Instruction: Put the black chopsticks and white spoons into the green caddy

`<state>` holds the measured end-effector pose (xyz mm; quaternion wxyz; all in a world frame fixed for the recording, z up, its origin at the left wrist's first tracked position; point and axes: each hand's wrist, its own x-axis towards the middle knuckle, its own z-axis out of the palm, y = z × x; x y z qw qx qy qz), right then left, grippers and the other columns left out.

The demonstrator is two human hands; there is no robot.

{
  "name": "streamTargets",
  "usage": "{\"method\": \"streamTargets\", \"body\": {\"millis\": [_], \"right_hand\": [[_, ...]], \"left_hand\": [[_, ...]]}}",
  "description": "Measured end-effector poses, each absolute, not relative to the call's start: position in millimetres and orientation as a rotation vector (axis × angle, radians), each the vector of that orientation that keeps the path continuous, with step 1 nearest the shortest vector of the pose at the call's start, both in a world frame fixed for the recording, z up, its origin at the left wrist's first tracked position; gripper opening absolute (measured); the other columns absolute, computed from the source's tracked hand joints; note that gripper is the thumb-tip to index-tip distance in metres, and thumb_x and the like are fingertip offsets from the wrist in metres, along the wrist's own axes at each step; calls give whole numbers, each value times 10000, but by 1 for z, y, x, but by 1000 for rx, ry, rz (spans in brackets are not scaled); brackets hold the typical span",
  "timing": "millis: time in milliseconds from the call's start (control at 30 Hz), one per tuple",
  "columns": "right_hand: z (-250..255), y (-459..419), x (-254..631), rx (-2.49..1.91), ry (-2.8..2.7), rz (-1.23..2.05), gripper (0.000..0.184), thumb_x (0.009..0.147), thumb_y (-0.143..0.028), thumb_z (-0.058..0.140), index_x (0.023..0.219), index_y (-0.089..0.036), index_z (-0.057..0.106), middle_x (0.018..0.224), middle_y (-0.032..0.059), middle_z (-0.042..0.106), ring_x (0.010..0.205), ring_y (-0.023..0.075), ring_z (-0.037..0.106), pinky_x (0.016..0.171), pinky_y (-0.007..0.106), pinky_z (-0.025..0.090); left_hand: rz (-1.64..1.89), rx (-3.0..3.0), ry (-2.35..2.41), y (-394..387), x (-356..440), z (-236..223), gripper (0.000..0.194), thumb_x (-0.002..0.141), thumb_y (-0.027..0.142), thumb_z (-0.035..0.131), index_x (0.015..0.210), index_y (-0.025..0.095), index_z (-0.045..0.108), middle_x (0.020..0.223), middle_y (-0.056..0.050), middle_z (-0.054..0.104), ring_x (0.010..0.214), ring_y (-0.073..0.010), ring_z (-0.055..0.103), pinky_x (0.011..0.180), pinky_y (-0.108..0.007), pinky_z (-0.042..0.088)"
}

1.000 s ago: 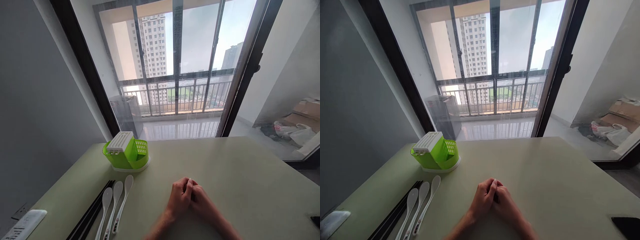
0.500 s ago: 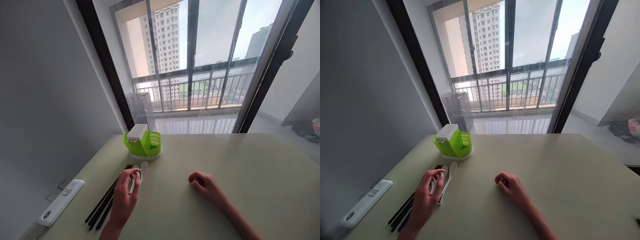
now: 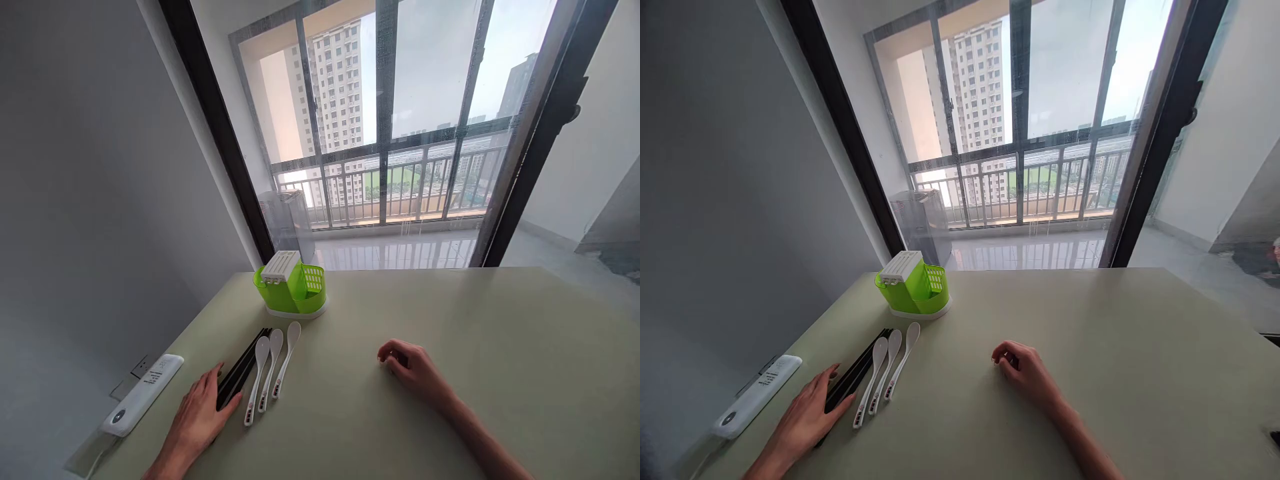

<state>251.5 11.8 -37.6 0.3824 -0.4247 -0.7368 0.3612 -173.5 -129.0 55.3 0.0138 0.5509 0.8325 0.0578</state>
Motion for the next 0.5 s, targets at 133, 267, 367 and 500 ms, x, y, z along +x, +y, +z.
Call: {"method": "streamTargets", "body": {"millis": [133, 267, 367, 500], "right_hand": [[-38, 12, 251, -1077, -1878, 914, 246, 808, -216, 463, 800, -207, 708, 663, -23, 616, 591, 136, 489, 584, 251, 365], [-38, 13, 251, -1085, -1877, 925, 244, 811, -217, 462, 804, -207, 705, 665, -24, 614, 592, 137, 486, 583, 250, 358], [-38, 12, 251, -1091, -1883, 926, 247, 820, -224, 460, 820, -207, 707, 686, -24, 624, 603, 138, 487, 590, 249, 359], [-37, 11, 251, -1100, -1884, 935, 247, 822, -224, 462, 823, -205, 708, 683, -27, 620, 604, 135, 484, 594, 249, 361]], "left_hand": [[5, 1693, 2544, -119, -168, 74, 624, 832, 506, 491, 1348, 159, 537, 1342, -154, 655, 1235, -345, 619, 934, -405, 512], [-212, 1710, 2517, -106, -160, 90, 446, 825, 380, 525, 1204, 167, 623, 1237, -141, 700, 1094, -342, 675, 818, -386, 501], [-378, 1757, 2487, -97, -155, 96, 314, 805, 309, 541, 1033, 134, 667, 1138, -186, 713, 1021, -364, 686, 787, -399, 488], [-566, 1749, 2495, -89, -151, 98, 229, 787, 212, 528, 963, 140, 655, 1055, -186, 725, 965, -375, 703, 747, -396, 482]]}}
